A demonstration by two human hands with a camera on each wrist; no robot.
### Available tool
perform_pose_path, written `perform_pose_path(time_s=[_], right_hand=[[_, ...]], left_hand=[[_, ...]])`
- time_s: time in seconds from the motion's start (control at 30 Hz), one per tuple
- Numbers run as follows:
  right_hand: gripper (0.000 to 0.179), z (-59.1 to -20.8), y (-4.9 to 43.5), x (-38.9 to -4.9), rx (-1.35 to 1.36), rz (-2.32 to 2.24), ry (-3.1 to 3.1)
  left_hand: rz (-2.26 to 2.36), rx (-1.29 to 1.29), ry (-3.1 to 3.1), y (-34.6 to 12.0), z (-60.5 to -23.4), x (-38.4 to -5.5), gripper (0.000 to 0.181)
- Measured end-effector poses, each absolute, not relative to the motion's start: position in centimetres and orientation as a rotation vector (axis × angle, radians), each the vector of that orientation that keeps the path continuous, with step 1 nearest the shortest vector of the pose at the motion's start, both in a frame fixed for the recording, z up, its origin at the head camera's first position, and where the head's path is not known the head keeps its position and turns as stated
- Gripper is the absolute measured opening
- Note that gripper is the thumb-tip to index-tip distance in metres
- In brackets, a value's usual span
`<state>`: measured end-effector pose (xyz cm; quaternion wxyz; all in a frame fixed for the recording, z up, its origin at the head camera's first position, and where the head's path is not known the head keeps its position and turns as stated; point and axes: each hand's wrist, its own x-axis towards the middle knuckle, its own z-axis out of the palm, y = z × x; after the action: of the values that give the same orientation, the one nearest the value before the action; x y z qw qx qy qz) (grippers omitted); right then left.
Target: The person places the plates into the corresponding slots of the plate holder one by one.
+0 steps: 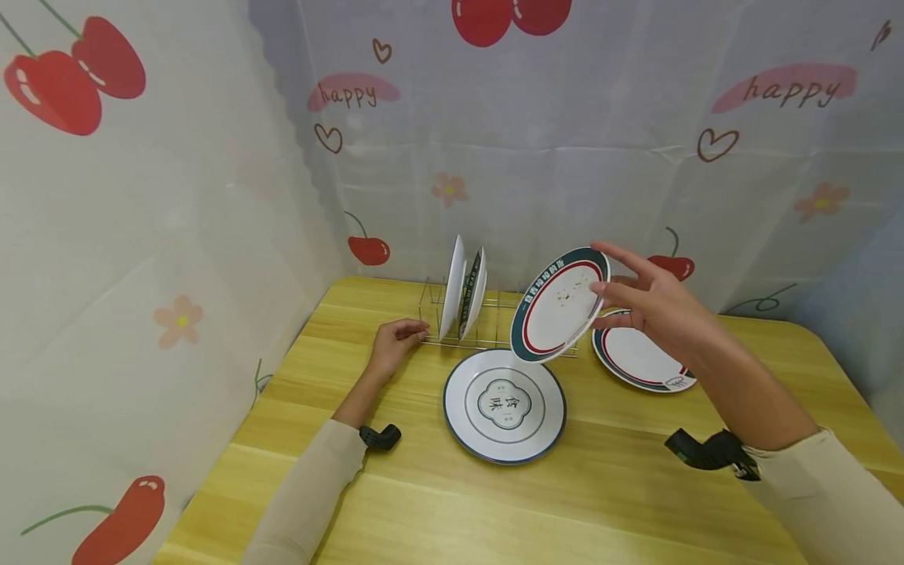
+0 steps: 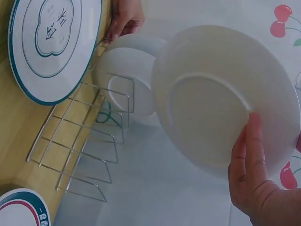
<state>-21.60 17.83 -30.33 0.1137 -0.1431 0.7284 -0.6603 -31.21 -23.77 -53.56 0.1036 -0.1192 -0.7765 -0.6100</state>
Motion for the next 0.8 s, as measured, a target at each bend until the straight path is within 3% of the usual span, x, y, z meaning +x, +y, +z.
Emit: perform_pose_path(time_s=[0.8], right_hand=[[0.073,-31.8,11.3,-30.3,-0.505,-1.741,2.265]], left_hand=[[-1.802,-0.35,-2.3,-23.8,-53.5,-31.3,0.015]])
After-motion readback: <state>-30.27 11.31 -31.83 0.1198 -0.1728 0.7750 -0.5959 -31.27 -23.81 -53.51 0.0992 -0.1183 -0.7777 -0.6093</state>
